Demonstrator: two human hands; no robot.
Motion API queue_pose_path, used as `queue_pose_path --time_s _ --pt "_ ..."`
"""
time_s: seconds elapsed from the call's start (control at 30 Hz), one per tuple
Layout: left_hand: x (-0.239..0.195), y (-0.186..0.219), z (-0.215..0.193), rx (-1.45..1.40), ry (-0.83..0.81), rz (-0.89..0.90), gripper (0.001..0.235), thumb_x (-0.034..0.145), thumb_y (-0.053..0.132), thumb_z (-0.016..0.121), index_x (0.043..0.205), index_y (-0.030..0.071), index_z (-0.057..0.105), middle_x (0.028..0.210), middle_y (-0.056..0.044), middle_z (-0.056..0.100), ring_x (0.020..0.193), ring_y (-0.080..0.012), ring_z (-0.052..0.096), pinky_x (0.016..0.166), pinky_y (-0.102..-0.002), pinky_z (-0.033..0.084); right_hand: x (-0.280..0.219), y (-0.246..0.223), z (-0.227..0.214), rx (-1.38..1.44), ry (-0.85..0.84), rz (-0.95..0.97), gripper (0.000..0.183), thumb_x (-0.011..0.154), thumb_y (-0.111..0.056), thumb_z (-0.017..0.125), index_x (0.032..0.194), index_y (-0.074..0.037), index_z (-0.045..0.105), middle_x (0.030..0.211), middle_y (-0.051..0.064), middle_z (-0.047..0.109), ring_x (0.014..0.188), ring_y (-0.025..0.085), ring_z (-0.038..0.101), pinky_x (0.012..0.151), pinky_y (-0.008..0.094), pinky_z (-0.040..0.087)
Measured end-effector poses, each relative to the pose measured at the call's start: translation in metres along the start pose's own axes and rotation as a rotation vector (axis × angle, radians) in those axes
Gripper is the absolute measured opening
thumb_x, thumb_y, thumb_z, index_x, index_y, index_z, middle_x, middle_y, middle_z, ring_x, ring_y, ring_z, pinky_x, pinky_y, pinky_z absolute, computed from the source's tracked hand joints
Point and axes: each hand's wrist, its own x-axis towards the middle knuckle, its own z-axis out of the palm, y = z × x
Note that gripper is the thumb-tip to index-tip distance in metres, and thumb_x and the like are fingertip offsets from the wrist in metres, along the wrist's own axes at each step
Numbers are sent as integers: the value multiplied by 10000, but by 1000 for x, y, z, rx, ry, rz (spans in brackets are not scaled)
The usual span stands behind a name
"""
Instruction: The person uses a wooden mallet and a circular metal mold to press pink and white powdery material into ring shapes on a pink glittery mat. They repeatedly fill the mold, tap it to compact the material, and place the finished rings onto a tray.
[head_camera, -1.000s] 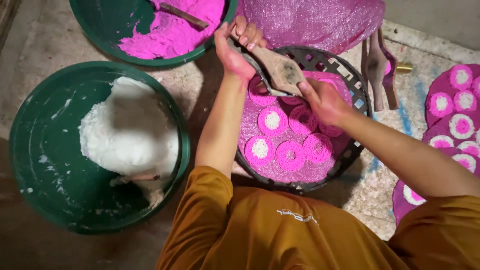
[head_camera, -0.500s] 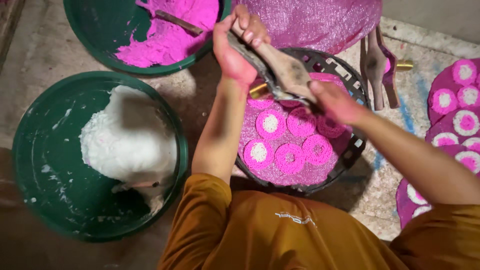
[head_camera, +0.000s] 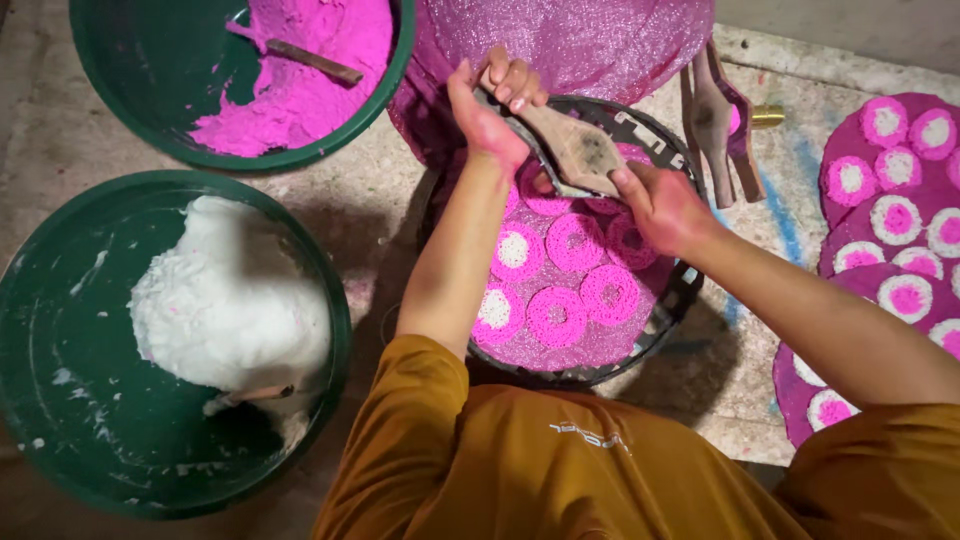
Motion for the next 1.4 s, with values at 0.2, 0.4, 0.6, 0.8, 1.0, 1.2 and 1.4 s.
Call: queue_pose_path --time_s 0.2,0.4,0.6,0.8,1.0,1.2,1.4 --pt "-1 -7 0 -100 110 -4 409 934 518 380 718 171 399 594 52 324 557 -127 352 658 -340 362 9 6 -10 -164 -107 126 593 1066 -509 395 1221 -23 696 978 304 693 990 476 672 856 509 511" --pt "-5 12 30 63 -75 -1 422 963 522 392 752 157 409 613 28 337 572 -136 363 665 -345 359 4 26 18 -22 30 4 568 1130 -473 392 1063 30 646 815 218 616 736 382 571 747 474 479" --pt "-52 -10 46 24 35 -53 364 964 455 375 757 159 418 651 24 361 617 -144 376 722 -360 390 -45 42 -7 140 -160 57 573 1083 -482 370 1014 -3 678 719 86 606 709 193 553 653 411 479" --pt "-64 -50 30 -129 142 -116 367 963 445 376 716 175 402 621 39 349 575 -130 356 677 -340 384 -80 13 -21 -174 -98 283 544 1069 -499 420 1139 -45 712 870 255 699 879 447 672 787 504 507" --pt "-59 -49 20 -32 65 -101 419 970 486 377 700 165 383 578 52 301 511 -116 295 576 -326 328 -89 0 0 -77 15 177 557 1056 -518 412 1203 -45 670 968 290 685 951 498 648 803 532 506" --pt "-60 -58 34 -25 156 -48 405 950 478 355 683 174 367 563 46 293 512 -125 300 582 -336 340 -87 13 -10 -185 -40 242 564 1072 -529 423 1134 -42 702 933 292 686 933 499 652 802 535 503" --pt "-51 -43 28 31 130 -181 444 921 495 294 789 114 479 690 -27 425 661 -190 430 701 -390 405 -84 28 -1 43 95 32 510 1087 -472 441 1077 -11 660 800 204 639 724 329 628 714 460 499"
